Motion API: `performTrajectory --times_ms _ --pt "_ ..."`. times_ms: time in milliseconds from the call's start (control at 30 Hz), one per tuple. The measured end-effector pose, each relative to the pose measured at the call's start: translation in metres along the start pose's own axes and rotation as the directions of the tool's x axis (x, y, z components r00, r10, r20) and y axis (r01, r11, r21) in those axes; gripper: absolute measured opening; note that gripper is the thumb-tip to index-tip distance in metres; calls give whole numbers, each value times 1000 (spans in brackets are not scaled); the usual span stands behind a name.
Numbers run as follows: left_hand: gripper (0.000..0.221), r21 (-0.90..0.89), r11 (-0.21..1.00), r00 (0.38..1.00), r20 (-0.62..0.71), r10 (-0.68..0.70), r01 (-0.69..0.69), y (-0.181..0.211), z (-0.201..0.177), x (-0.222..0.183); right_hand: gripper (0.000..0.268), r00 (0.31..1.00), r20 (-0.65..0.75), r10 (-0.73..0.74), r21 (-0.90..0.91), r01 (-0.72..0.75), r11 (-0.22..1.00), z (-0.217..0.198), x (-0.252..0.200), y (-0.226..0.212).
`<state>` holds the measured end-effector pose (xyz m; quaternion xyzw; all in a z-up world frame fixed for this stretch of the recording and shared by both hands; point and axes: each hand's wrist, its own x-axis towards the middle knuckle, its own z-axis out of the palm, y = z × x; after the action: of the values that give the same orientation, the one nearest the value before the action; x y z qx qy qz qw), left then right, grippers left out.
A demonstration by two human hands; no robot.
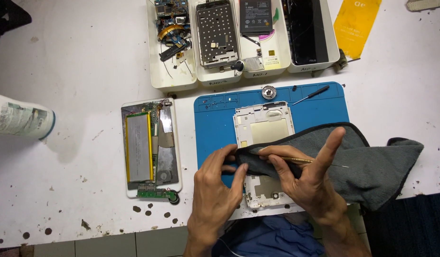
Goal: Cleaning adhesive residue from a smartphone frame using a cloth and a precision tool
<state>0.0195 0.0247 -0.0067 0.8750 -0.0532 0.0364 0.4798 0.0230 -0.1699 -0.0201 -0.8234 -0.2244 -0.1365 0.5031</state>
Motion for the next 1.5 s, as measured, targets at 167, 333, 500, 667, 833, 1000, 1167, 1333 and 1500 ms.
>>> performTrajectory --times_ms 167,333,500,667,833,1000,1167,1333,1500 --pt "45 6 1000 999 -22 -23 24 -4 6 -7 111 999 29 -33 -61 35 998 0 1 0" --pt "43 13 998 997 -37 61 -61 -7 7 -9 111 999 47 26 -82 -22 996 0 4 2" --pt "56 21 995 995 34 95 -96 -9 4 -10 102 998 49 50 -91 -45 995 -3 7 0" --pt "53 12 991 991 29 134 -134 -10 5 -10 97 999 44 -29 -150 35 988 0 6 5" --pt "56 6 991 991 20 132 -132 -9 4 -12 83 999 41 -15 -210 23 977 -1 4 4" --pt "55 12 992 991 39 128 -128 -10 6 -14 81 998 61 -4 -224 18 974 -2 4 5" --pt "58 -8 994 993 37 113 -113 -9 5 -14 75 999 12 36 -218 -33 975 1 5 -1" --pt "55 3 991 990 33 134 -134 -10 5 -13 73 999 31 -34 -283 41 958 1 5 3" --pt "56 2 991 991 29 133 -133 -11 6 -13 70 998 -21 54 -268 -57 962 1 5 2"
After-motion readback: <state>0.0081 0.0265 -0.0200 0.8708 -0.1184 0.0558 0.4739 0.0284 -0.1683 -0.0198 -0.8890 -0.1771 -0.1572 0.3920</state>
